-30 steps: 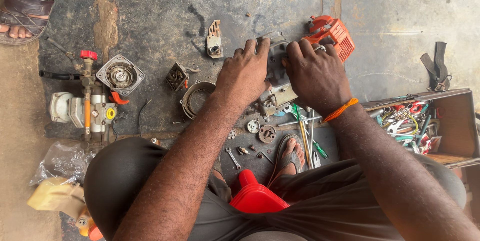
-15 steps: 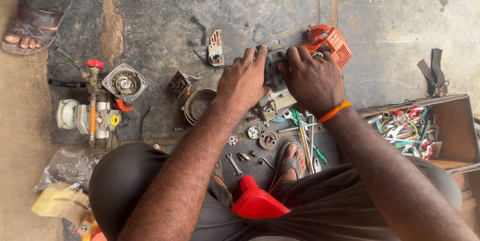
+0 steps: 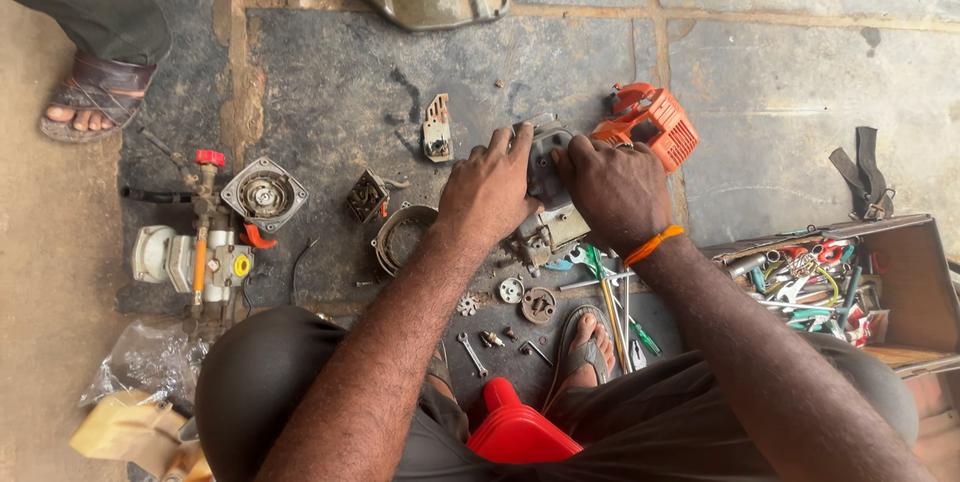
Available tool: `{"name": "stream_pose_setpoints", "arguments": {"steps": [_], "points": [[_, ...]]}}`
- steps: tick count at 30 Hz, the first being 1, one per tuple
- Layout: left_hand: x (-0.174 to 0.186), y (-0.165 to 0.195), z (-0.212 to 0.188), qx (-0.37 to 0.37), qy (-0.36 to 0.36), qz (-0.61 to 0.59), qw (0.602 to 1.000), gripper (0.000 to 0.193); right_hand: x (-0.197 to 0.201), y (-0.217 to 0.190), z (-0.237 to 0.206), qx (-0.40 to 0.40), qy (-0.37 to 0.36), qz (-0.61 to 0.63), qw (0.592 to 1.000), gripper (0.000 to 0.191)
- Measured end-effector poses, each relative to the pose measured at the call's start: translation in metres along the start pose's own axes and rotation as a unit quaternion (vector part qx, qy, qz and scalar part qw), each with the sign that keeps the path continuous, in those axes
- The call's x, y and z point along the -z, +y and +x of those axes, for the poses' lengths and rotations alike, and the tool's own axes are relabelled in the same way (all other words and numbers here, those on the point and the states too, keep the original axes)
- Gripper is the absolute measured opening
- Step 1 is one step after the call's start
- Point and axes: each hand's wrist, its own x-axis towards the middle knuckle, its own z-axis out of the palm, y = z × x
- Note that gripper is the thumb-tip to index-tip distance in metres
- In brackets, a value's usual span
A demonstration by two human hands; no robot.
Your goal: The person assembles a small engine by hand, inserting and tightening bolts into the engine block and attaching a grey plastic cover. The person handles the engine block, bolts, and cover, placing the cover onto the engine and securing it.
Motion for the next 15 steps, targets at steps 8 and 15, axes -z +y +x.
{"name": "stream_pose_setpoints", "arguments": {"steps": [8,15], "points": [[0.000,0.001,0.002,0.008,-0.013,0.000,1.000,0.109,0.013,-0.008,-0.003,0.091,-0.009,-0.009,0.996,0.036],[0.001,0.001,-0.002,0.003,-0.003,0.013,1.000,0.109,0.012,-0.013,0.001,0.139,0.048,-0.021,0.989,0.030]]}}
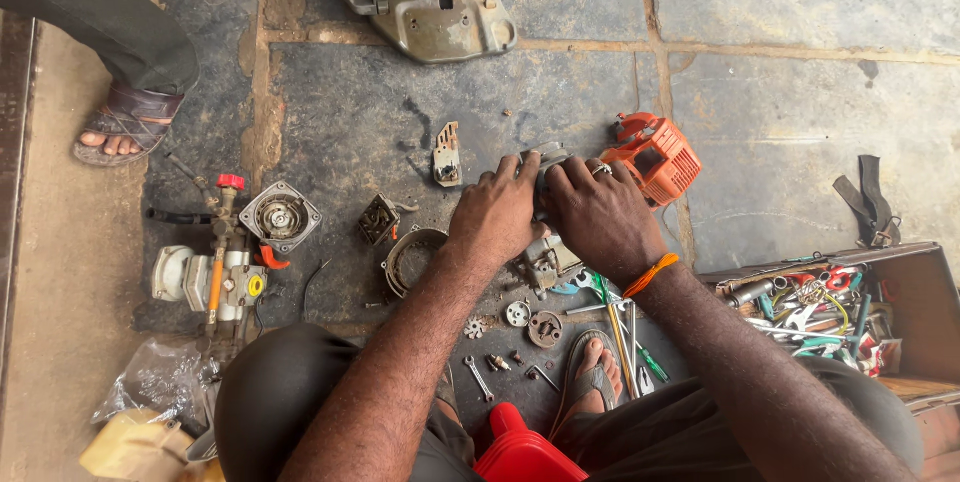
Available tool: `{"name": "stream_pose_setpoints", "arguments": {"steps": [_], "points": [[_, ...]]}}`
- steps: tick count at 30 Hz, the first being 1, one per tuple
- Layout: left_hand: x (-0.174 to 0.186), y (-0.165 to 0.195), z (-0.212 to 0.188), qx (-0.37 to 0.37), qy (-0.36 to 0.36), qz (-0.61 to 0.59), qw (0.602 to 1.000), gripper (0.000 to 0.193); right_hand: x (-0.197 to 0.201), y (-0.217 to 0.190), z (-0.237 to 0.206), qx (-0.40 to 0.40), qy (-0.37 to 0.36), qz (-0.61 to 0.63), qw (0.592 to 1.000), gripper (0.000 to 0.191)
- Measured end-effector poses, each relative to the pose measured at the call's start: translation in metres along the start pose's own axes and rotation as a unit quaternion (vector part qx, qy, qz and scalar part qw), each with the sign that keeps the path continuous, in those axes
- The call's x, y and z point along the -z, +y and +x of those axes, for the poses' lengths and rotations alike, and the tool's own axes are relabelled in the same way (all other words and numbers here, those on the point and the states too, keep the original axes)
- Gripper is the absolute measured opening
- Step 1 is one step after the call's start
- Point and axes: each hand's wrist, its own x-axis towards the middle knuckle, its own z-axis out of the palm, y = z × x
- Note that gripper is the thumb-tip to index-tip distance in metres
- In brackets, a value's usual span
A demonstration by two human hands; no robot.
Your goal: The person assembles a small engine by hand, inserting and tightening bolts into the engine block and attaching a grey plastic cover. The person handles the engine block, bolts, and cover, placing the cover onto the engine and securing it.
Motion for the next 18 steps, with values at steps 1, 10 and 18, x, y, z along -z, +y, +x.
{"name": "stream_pose_setpoints", "arguments": {"steps": [1,10,18], "points": [[0.000,0.000,0.000,0.000,-0.002,-0.002,1.000,0.109,0.000,0.000,0.000,-0.002,-0.008,0.002,1.000,0.030],[-0.004,-0.003,0.002,0.002,0.001,-0.011,1.000,0.107,-0.007,-0.009,0.003,-0.029,-0.060,-0.048,0.997,0.020],[-0.004,-0.011,0.005,0.010,-0.010,-0.033,0.999,0.110,-0.010,-0.011,0.006,-0.073,-0.063,0.003,0.995,0.023]]}}
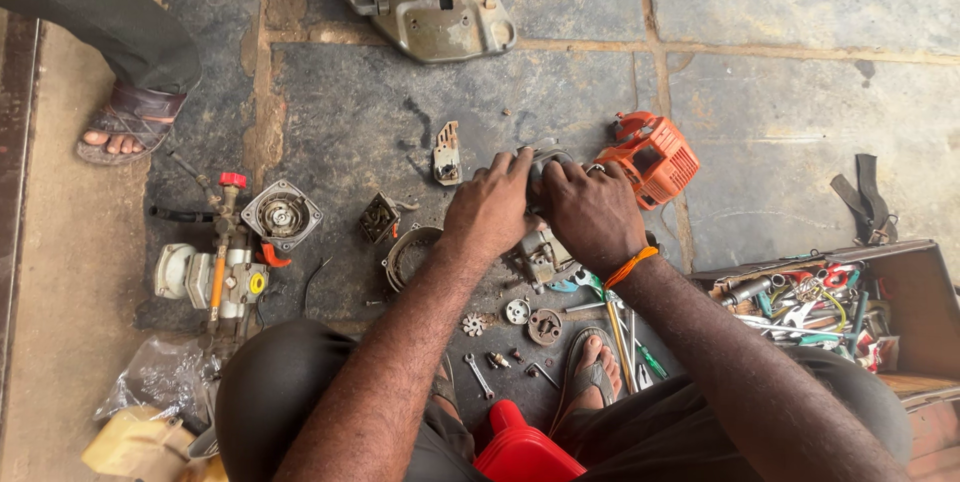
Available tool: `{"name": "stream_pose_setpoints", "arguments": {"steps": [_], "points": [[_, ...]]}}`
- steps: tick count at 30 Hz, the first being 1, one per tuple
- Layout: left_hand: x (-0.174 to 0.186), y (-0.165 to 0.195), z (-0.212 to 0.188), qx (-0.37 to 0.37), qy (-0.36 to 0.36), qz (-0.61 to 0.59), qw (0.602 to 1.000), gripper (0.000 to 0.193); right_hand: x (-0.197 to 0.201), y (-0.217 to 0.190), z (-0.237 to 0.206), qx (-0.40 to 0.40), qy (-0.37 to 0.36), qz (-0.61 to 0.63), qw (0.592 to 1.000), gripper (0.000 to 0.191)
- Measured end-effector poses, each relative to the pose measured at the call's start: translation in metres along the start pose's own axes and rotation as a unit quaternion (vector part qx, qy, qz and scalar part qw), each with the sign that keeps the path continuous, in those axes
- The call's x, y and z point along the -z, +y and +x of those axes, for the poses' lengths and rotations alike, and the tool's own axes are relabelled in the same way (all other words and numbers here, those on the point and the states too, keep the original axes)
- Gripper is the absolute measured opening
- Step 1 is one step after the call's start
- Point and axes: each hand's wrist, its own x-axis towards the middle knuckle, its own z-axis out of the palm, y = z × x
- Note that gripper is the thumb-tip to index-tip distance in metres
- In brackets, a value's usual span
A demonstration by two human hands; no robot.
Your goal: The person assembles a small engine by hand, inserting and tightening bolts into the engine block and attaching a grey plastic cover. The person handles the engine block, bolts, and cover, placing the cover onto the engine and securing it.
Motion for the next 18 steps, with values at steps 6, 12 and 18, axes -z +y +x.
{"name": "stream_pose_setpoints", "arguments": {"steps": [6,12,18], "points": [[-0.005,0.002,-0.001,-0.011,0.022,0.019,1.000,0.114,0.035,0.020,-0.008,-0.049,-0.052,0.116,0.991,0.044],[-0.001,0.004,0.001,-0.010,0.027,0.005,1.000,0.125,0.089,0.067,-0.046,-0.101,-0.161,0.193,0.963,0.045],[-0.001,0.007,-0.002,-0.020,0.036,0.034,0.999,0.126,0.126,0.132,-0.112,-0.152,-0.112,0.222,0.957,0.047]]}}
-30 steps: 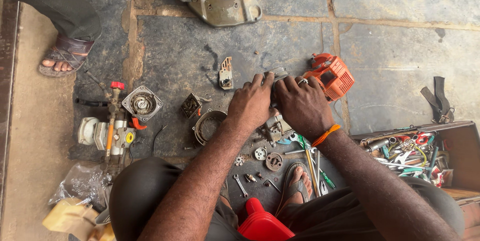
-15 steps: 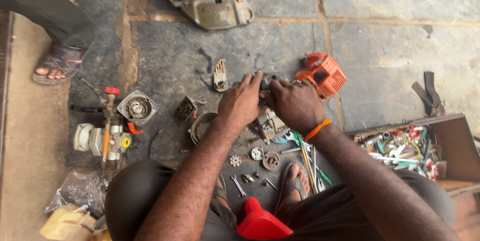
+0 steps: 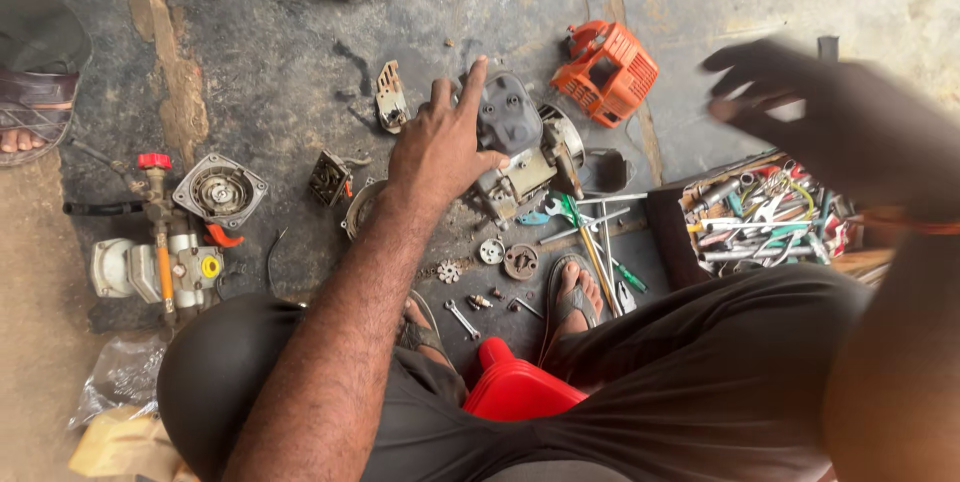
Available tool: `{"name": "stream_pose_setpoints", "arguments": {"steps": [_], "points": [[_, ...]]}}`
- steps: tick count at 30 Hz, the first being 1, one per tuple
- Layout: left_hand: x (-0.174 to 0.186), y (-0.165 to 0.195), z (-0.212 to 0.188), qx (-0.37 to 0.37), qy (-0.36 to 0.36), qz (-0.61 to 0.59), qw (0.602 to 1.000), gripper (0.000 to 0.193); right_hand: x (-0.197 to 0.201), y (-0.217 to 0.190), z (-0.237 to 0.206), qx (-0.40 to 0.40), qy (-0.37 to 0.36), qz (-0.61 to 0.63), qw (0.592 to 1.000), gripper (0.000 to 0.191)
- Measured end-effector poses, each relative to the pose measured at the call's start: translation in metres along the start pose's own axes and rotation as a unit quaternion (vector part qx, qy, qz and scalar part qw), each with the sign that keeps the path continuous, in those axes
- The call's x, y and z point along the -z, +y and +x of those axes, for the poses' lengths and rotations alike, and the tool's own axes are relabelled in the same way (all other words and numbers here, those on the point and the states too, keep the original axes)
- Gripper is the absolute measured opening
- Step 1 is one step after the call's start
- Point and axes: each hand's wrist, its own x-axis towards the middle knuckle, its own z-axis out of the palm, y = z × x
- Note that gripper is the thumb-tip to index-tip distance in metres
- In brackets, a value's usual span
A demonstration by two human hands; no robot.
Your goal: The person assembles a small engine by hand, inserting and tightening bolts into the engine block and attaching a grey plastic cover. The person handles the engine block, bolts, and cover, placing the cover onto the engine and securing it.
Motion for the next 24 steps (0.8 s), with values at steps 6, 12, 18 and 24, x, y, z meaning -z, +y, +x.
{"name": "stream_pose_setpoints", "arguments": {"steps": [6,12,18,24], "points": [[-0.013,-0.003,0.005,0.009,0.008,0.013,1.000,0.131,-0.047,0.122,-0.058,-0.185,0.057,-0.055,0.980,0.048],[-0.033,0.002,-0.004,0.023,0.085,0.051,0.995,0.139,-0.151,0.228,-0.163,-0.365,0.001,-0.074,0.928,0.050],[-0.039,0.008,-0.016,0.075,0.076,0.016,0.994,0.142,-0.217,0.261,-0.230,-0.468,-0.019,-0.047,0.882,0.051],[-0.033,0.003,-0.015,0.034,0.103,0.044,0.993,0.147,-0.247,0.242,-0.228,-0.449,-0.014,-0.005,0.893,0.053]]}}
